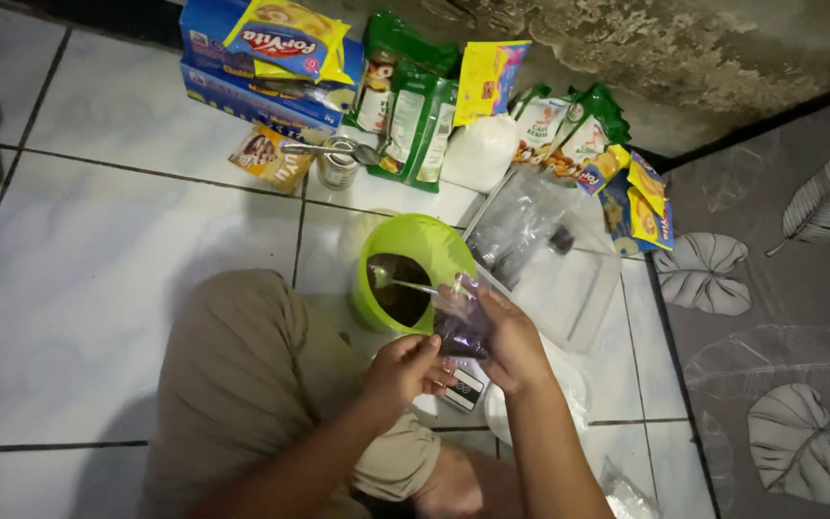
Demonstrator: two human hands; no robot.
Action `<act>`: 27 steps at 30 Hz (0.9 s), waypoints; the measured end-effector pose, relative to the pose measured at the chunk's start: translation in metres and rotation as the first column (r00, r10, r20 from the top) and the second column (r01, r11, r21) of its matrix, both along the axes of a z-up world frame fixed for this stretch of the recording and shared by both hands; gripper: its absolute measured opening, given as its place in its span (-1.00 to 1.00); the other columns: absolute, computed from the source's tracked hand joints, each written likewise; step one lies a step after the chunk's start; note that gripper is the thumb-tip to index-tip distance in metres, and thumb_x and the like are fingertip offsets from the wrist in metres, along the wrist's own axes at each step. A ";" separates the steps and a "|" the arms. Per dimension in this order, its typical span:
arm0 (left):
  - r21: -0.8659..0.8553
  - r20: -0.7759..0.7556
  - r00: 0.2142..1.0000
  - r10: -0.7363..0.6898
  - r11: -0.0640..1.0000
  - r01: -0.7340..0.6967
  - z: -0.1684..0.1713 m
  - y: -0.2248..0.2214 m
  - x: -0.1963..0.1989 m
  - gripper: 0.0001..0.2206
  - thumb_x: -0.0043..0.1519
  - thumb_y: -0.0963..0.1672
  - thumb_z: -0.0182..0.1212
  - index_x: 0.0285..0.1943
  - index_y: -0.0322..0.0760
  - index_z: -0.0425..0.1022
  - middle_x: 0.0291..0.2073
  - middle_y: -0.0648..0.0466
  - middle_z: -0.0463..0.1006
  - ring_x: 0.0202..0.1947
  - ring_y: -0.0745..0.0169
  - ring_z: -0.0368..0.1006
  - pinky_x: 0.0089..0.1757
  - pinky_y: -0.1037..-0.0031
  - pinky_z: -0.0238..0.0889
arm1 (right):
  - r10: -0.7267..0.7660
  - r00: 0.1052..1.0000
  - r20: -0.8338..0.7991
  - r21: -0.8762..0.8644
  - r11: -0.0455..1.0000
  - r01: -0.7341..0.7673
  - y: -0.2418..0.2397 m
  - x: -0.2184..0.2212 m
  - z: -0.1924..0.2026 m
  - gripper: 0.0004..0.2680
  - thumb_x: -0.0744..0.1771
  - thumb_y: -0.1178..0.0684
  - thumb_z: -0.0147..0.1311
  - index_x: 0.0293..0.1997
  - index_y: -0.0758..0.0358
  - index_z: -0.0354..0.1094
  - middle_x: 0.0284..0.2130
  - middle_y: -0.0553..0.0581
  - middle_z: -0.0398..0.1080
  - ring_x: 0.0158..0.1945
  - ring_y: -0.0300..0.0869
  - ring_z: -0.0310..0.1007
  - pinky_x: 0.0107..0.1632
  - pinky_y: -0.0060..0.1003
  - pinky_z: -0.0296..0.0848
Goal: Scooping dark powder into small plastic bags and weighing them on a digital scale
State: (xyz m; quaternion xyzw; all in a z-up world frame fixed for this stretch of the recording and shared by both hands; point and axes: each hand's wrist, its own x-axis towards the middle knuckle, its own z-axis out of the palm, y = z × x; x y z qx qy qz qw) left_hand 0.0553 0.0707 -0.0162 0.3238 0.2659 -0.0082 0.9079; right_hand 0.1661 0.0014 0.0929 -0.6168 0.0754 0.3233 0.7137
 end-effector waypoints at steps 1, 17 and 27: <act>-0.114 0.013 1.000 0.006 0.993 -0.004 -0.007 -0.001 0.004 -0.71 0.34 -0.04 0.14 -0.05 -0.43 0.45 -0.24 -0.33 0.69 -0.44 0.01 0.62 -0.47 0.48 0.40 | -0.007 0.998 -0.063 -0.006 1.000 0.006 0.005 0.002 0.004 -0.73 0.43 0.10 -0.15 0.23 0.44 0.27 0.05 0.52 0.47 0.03 0.21 0.53 0.04 0.00 0.51; -0.076 0.017 0.999 -0.029 0.997 0.030 0.009 0.010 -0.001 -0.66 0.27 -0.05 0.22 0.02 -0.47 0.51 -0.28 -0.24 0.69 -0.41 0.11 0.58 -0.42 0.49 0.37 | 0.100 0.995 -0.030 -0.075 0.992 -0.102 0.014 0.006 0.005 -0.73 0.36 0.11 0.03 0.16 0.39 0.39 -0.01 0.40 0.54 -0.07 0.09 0.57 -0.04 -0.18 0.51; -0.062 0.015 1.000 0.008 0.998 -0.007 -0.002 0.003 0.004 -0.76 0.30 -0.09 0.23 -0.06 -0.43 0.51 -0.36 -0.21 0.67 -0.47 0.11 0.57 -0.46 0.49 0.36 | 0.084 0.994 -0.064 -0.095 0.991 -0.090 0.016 0.006 0.009 -0.69 0.39 0.07 -0.11 0.24 0.45 0.30 0.12 0.51 0.44 0.17 0.21 0.46 0.24 -0.05 0.42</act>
